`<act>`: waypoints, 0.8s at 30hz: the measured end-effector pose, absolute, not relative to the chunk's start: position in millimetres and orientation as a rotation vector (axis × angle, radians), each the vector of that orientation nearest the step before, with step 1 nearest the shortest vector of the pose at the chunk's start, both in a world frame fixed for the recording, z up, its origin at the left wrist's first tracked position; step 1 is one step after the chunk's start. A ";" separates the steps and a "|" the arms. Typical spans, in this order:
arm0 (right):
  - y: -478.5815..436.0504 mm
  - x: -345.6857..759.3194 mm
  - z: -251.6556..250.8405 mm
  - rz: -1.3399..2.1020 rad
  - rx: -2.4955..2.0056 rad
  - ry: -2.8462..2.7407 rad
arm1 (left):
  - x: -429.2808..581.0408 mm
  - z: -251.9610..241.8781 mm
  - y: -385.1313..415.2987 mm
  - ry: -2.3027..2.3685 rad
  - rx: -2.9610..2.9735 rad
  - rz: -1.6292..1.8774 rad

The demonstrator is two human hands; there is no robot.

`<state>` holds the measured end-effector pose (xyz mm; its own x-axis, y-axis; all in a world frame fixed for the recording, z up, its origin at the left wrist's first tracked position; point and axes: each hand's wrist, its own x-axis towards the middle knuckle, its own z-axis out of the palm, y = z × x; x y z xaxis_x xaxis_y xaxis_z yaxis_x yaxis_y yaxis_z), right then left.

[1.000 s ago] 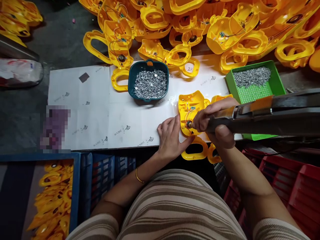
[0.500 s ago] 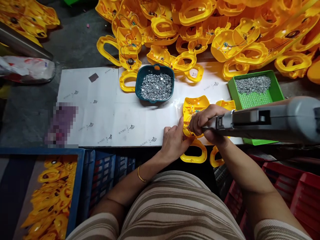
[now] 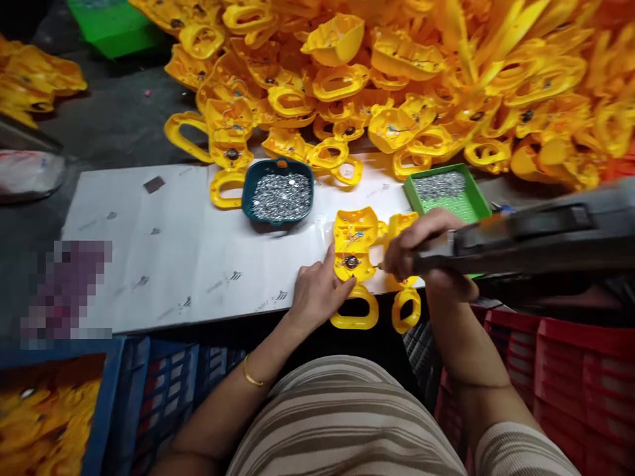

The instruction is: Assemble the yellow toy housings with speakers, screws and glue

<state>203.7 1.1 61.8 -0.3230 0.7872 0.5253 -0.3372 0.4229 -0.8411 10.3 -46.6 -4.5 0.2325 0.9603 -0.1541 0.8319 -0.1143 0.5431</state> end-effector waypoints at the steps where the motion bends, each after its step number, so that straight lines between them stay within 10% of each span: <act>1: -5.0 217.6 65.1 1.087 -0.467 -1.444 | 8.6 -5.6 -47.0 1.674 2.048 0.355; 6: -34.4 285.7 56.3 0.576 -0.816 -1.137 | 21.3 -1.9 -56.2 1.455 2.513 0.755; 11: -42.4 309.8 25.7 0.506 -1.003 -1.023 | 49.5 2.9 -63.7 0.637 2.835 0.431; 24: -73.1 334.9 15.7 0.370 -1.239 -1.336 | 7.0 6.7 -16.9 0.251 3.105 0.091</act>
